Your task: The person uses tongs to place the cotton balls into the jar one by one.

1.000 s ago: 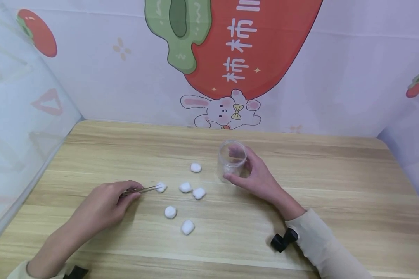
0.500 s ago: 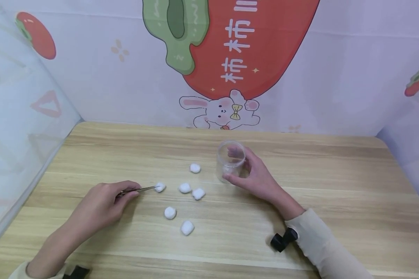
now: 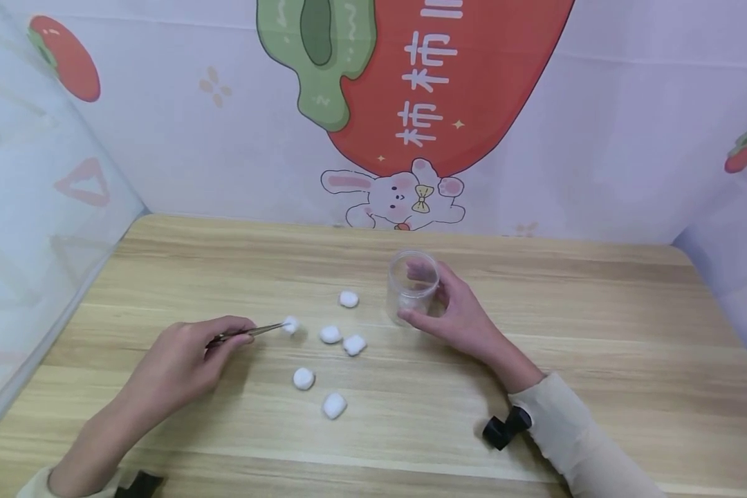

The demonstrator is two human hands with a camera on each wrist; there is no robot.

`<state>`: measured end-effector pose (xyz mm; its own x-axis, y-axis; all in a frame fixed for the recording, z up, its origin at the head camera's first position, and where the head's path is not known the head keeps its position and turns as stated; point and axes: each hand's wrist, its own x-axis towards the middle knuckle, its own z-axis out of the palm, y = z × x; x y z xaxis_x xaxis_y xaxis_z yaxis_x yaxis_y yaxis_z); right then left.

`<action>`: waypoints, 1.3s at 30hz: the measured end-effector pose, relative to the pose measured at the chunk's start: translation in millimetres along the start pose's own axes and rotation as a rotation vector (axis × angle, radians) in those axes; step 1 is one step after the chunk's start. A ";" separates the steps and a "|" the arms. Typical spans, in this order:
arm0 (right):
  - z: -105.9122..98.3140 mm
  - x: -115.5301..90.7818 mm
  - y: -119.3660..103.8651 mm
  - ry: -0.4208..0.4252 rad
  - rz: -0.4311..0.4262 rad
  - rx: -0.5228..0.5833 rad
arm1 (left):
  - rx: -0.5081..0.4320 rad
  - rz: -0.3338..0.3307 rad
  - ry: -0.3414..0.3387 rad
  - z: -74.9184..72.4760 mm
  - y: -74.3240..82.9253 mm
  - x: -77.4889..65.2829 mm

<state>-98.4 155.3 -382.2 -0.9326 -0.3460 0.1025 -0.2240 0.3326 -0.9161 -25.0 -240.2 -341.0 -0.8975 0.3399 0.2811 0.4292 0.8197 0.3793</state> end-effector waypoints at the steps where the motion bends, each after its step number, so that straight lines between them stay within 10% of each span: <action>1: -0.1 0.0 0.1 0.000 0.000 0.001 | -0.004 0.001 0.004 0.0 0.7 0.7; 39: -2.1 1.0 0.1 0.001 0.015 -0.003 | -0.232 0.079 0.046 9.0 33.9 48.7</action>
<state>-100.0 156.9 -381.3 -0.9361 -0.3404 0.0885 -0.2105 0.3407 -0.9163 -55.1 -191.7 -322.4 -0.8571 0.3726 0.3557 0.5142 0.6617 0.5457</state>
